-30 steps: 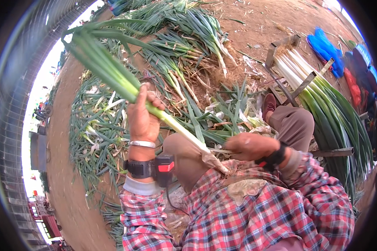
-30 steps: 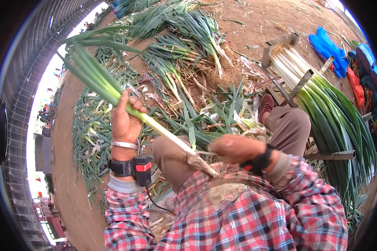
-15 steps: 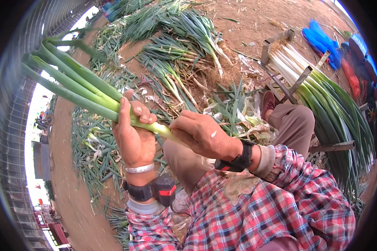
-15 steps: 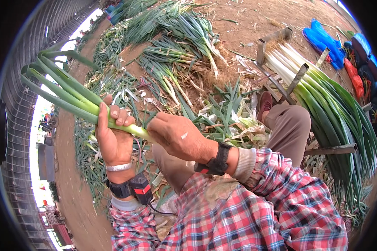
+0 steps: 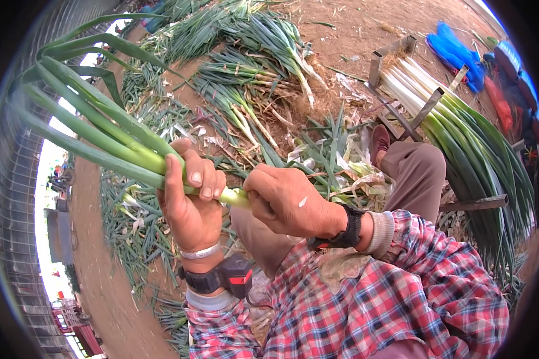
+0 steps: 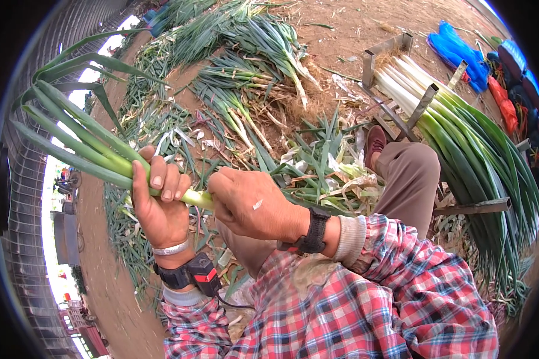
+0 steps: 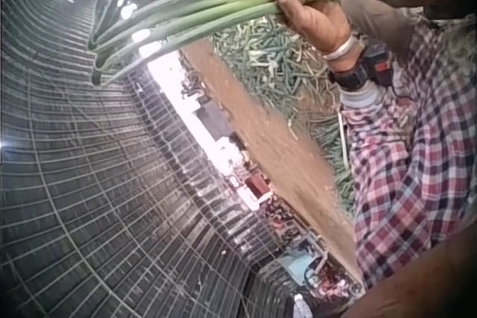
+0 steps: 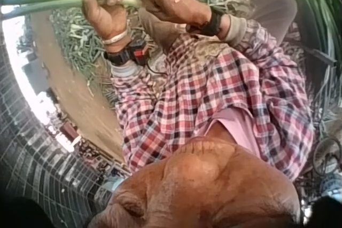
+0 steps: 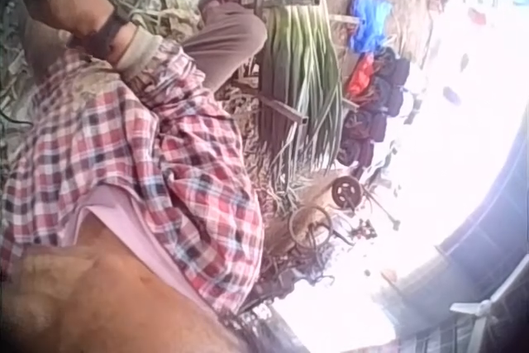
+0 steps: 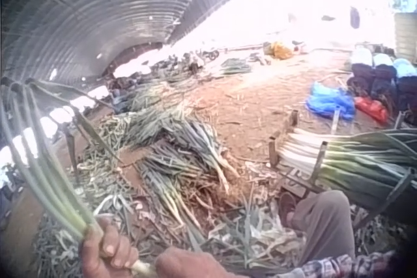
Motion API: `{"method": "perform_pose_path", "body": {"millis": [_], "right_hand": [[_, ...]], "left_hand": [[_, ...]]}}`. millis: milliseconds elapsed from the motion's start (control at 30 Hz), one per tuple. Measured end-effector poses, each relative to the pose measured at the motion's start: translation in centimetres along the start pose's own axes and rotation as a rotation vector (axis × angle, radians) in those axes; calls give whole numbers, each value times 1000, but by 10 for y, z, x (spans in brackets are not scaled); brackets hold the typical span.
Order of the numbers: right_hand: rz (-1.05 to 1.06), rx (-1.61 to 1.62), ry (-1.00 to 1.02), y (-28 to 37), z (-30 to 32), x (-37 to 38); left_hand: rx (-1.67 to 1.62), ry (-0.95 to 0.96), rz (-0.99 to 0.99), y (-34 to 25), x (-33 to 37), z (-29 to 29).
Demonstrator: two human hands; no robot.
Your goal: Cleaning, peeling, and sorting leeks in an outdoor agricultural processing area.
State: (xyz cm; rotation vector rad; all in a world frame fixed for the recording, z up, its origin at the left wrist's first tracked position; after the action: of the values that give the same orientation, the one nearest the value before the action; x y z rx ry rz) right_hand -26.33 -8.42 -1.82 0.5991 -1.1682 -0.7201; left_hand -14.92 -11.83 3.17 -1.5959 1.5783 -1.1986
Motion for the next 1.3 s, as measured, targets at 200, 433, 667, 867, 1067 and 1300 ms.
{"method": "perform_pose_path", "body": {"millis": [200,433,667,867,1067,1300], "right_hand": [[-507,565,123,-53,-19,-14],[-735,1623,-198,-64,-23,-23],[-482,240,468,-103,27,-83],[-401,22,545,-128,20,-115],[-268,688,495,-14,-36,-6],[-439,745,587,-19,-40,-21]], "left_hand": [[-194,246,24,3,-8,-8],[-478,344,-2,-11,9,5],[-439,99,-112,-65,16,82],[-282,-3,-106,-77,5,78],[-358,67,-31,-55,6,46],[-305,85,16,-38,3,32]]}}
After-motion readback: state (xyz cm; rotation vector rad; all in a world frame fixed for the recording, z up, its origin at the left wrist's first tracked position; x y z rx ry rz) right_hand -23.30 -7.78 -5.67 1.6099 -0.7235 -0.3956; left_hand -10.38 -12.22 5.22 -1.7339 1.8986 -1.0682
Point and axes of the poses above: each hand's wrist, its own x-axis towards the middle knuckle, its own z-axis out of the back of the hand, y = z × x, the point moved 8 cm from there along x, towards the middle knuckle, and after that the axes turned 4 degrees about x, right-handed, at the moved point
